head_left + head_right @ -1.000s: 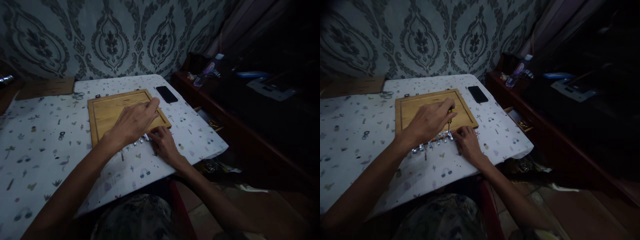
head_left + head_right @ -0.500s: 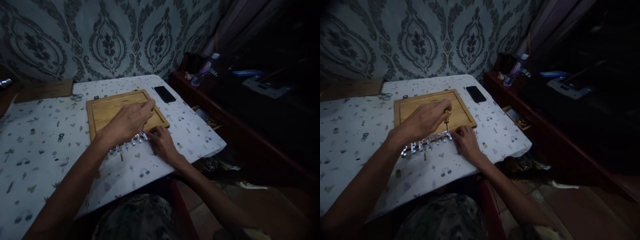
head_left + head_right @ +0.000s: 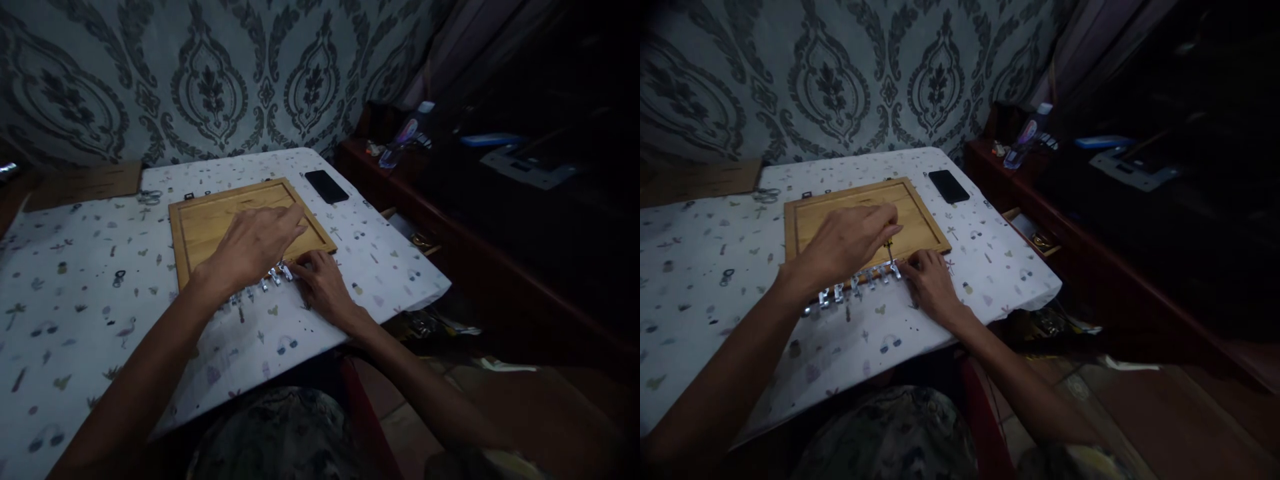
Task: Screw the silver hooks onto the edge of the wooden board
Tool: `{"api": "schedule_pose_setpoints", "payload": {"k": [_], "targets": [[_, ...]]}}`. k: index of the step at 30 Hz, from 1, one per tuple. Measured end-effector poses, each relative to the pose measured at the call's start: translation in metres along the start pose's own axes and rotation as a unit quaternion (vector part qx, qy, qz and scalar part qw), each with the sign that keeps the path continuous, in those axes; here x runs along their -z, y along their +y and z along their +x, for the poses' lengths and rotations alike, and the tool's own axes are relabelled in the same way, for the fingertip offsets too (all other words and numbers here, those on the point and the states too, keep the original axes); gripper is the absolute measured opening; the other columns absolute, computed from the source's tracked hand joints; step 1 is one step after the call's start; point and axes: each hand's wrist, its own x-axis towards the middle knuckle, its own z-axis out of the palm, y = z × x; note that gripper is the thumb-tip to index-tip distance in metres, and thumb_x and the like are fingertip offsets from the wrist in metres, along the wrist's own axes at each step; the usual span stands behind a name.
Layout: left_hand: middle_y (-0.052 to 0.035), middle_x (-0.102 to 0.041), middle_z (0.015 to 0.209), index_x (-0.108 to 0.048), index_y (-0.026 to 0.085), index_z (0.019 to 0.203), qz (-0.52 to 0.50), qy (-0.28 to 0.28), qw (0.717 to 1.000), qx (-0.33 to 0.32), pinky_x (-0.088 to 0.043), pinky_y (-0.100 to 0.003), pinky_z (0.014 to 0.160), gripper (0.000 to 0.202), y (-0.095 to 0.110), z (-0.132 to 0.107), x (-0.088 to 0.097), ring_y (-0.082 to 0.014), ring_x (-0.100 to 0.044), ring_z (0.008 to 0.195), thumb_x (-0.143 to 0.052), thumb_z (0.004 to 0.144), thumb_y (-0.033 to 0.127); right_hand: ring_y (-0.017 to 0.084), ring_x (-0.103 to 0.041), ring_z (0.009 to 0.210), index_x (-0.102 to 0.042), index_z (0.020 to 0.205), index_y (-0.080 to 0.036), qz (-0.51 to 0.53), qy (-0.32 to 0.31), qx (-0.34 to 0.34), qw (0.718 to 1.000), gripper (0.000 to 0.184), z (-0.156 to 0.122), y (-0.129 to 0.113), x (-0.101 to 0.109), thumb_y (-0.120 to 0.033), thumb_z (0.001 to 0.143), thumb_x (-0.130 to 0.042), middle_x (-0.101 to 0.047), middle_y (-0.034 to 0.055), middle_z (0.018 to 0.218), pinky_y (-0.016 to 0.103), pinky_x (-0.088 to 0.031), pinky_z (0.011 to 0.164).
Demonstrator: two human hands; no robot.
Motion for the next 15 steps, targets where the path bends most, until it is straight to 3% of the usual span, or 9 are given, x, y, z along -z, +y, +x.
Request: {"api": "schedule_pose_setpoints", "payload": {"k": [9, 15], "targets": [[-0.0032, -0.067, 0.09, -0.053, 0.019, 0.102, -0.028, -0.019, 0.998, -0.045, -0.038, -0.029, 0.067, 0.014, -0.011, 0.0, 0.007, -0.0183, -0.062, 0.08, -0.041, 0.102, 0.027, 0.027, -0.051, 0.098, -0.069, 0.127, -0.023, 0.011, -0.008, -0.002, 1.0, 0.04, 0.0, 0.002, -0.002, -0.012, 0.092, -0.053, -0.064, 0.0137, 0.107, 0.042, -0.041, 0.083], [-0.0024, -0.065, 0.08, -0.054, 0.018, 0.104, 0.029, -0.06, 0.998, -0.002, -0.035, -0.028, 0.059, 0.022, -0.004, 0.001, 0.018, -0.0181, -0.06, 0.069, -0.04, 0.104, 0.034, 0.027, -0.051, 0.097, -0.071, 0.123, -0.021, 0.002, -0.011, -0.002, 1.0, 0.038, 0.0, 0.001, -0.001, -0.009, 0.09, -0.055, -0.063, 0.0138, 0.106, 0.042, -0.041, 0.083]]}}
